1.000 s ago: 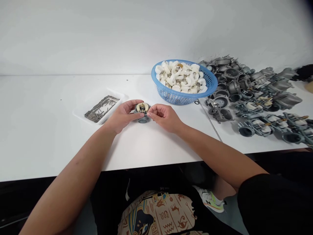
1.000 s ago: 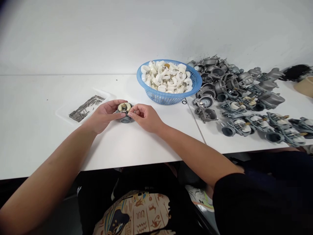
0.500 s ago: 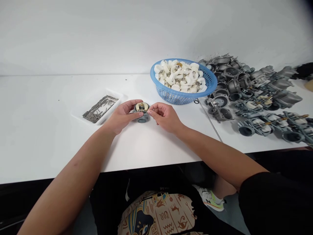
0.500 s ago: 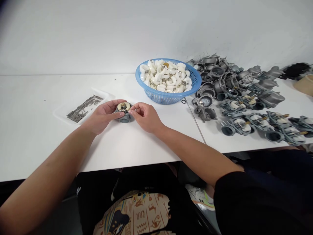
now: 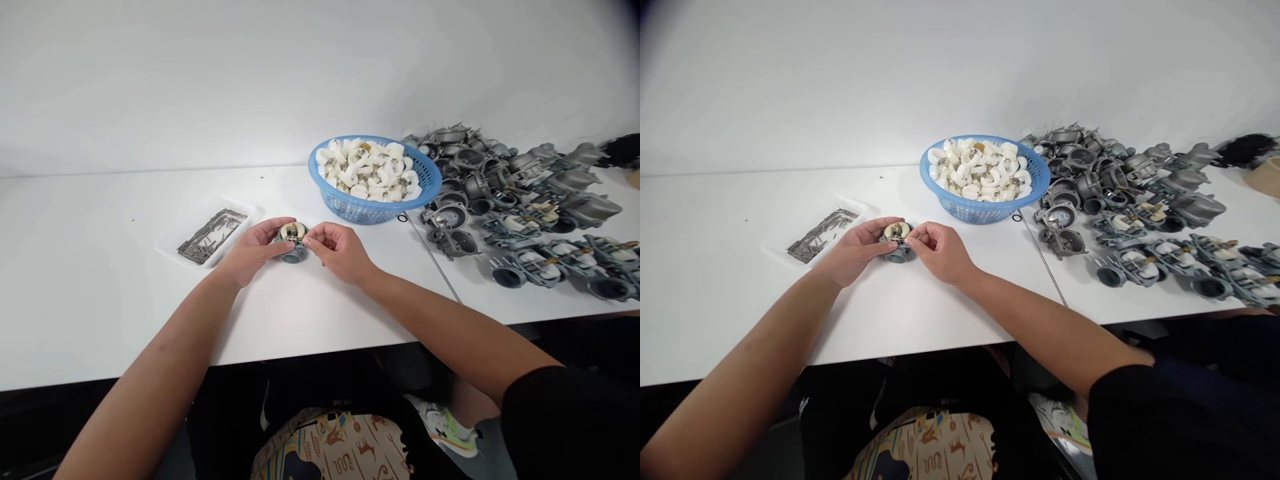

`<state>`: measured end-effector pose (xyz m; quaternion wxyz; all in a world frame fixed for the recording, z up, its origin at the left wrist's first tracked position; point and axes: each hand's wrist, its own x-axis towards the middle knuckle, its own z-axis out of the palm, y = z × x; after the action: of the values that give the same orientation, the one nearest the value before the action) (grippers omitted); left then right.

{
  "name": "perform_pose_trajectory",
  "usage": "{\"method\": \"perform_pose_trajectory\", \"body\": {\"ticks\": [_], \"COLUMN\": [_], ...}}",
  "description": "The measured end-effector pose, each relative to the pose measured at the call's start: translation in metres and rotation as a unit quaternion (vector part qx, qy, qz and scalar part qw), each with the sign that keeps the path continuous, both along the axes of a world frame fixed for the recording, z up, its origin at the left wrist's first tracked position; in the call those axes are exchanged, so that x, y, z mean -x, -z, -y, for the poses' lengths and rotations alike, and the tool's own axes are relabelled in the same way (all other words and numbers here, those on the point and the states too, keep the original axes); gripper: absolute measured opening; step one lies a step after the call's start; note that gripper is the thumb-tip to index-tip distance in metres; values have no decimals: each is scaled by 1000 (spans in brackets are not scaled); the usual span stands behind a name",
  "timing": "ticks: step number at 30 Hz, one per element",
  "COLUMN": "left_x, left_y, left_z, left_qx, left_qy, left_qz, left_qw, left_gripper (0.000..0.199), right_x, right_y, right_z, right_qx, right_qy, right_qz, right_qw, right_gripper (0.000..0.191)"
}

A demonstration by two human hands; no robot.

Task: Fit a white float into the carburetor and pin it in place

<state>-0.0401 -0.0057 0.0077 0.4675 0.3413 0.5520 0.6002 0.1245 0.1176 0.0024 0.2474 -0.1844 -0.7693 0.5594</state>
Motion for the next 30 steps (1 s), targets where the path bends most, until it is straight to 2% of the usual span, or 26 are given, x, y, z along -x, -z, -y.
{"method": "perform_pose_trajectory", "body": {"ticks": [5, 19, 30], "left_x": [0, 0, 1], "left_y": [-1, -1, 0], "left_z": [0, 2, 3], "left_qx": [-5, -15, -17], "left_qy": [10, 34, 47], "left_qz": [1, -25, -40], "left_qw": [1000, 999, 998], "left_gripper": [55, 46, 47], "right_x": [0, 0, 2], "right_y": [1, 5, 5], "right_z": [0, -2, 0], "right_qx": [-2, 20, 31], "right_qy": [6, -18, -19], "right_qz": [-25, -18, -17], "right_qw": [1000, 999, 999], "right_gripper": [23, 25, 26]}}
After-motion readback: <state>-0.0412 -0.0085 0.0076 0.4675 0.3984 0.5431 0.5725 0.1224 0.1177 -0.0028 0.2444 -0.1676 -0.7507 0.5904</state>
